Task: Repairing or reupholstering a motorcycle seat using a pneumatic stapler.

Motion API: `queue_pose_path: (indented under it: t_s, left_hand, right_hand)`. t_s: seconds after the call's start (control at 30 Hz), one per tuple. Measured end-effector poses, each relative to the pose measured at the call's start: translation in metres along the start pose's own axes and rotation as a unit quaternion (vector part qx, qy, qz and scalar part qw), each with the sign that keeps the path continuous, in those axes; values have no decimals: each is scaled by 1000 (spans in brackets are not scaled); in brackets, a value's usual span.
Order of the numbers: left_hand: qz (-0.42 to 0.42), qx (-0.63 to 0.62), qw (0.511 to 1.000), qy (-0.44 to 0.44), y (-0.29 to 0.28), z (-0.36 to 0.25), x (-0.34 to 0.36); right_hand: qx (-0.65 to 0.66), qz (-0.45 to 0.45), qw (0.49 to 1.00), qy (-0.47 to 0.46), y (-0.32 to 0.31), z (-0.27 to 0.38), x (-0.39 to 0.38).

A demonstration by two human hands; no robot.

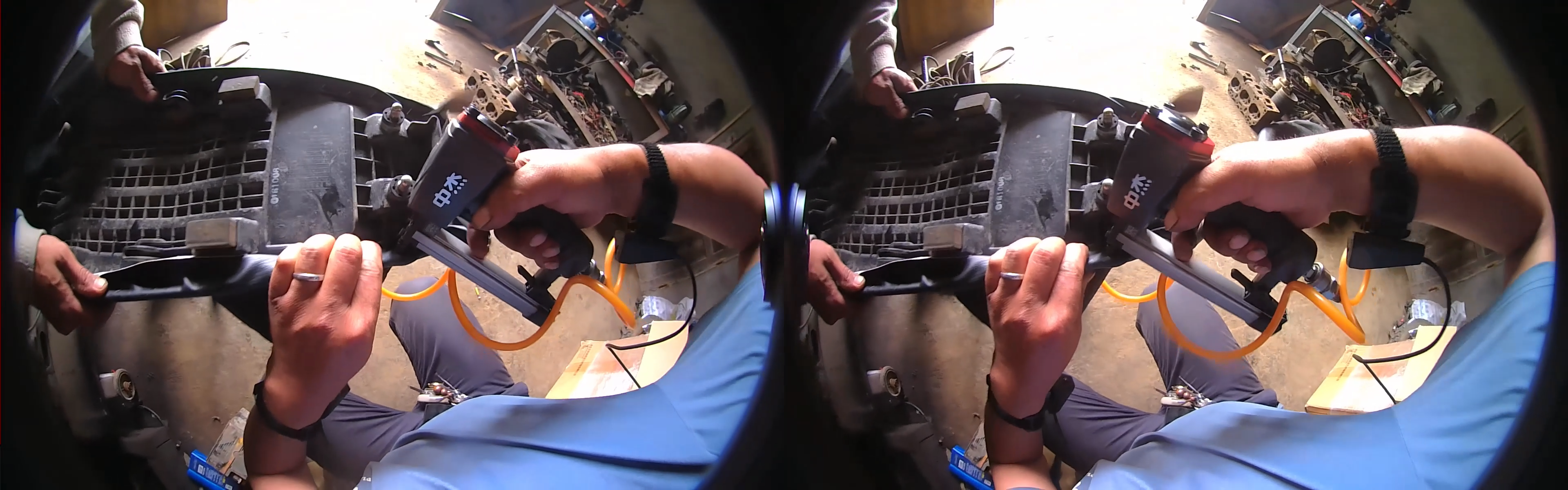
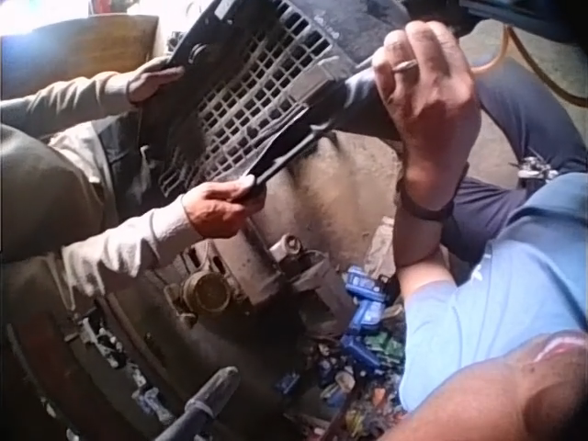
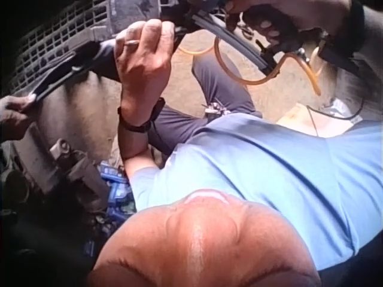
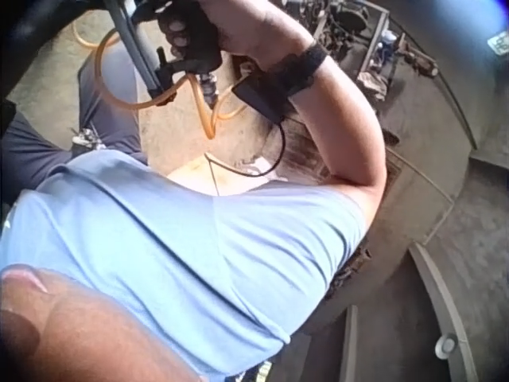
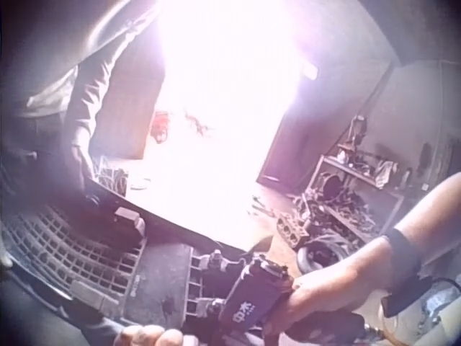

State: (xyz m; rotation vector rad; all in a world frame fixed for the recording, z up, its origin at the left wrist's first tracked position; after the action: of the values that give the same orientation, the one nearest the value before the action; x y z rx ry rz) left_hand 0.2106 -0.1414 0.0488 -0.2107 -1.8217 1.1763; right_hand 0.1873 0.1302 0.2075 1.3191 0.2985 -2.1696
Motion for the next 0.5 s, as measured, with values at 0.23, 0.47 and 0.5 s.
queue_pose_path:
  t_s: [0.23,0.47,0.5]
  left_hand:
    - [-24,-36,999,9,-15,9,-7]
    - [-6,-45,999,1,-22,16,-20]
    - [-16,-51,999,1,-21,16,-20]
  right_hand:
    - [-6,8,994,-107,6,-17,-3]
    - [-7,29,992,-124,22,-14,6]
    - [-14,25,992,-124,26,-12,9]
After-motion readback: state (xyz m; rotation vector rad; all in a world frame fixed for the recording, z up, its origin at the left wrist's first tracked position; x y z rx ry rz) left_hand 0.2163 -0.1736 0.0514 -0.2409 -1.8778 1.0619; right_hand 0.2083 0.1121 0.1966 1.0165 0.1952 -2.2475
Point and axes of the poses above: each hand's wrist, its own x-axis towards the middle knuckle, its own y-axis out of the palm, z = x × y, the point moved 1 cm from there along x, towards the middle knuckle, and after that the axes turned 9 degrees about z, right-handed, at the moved point
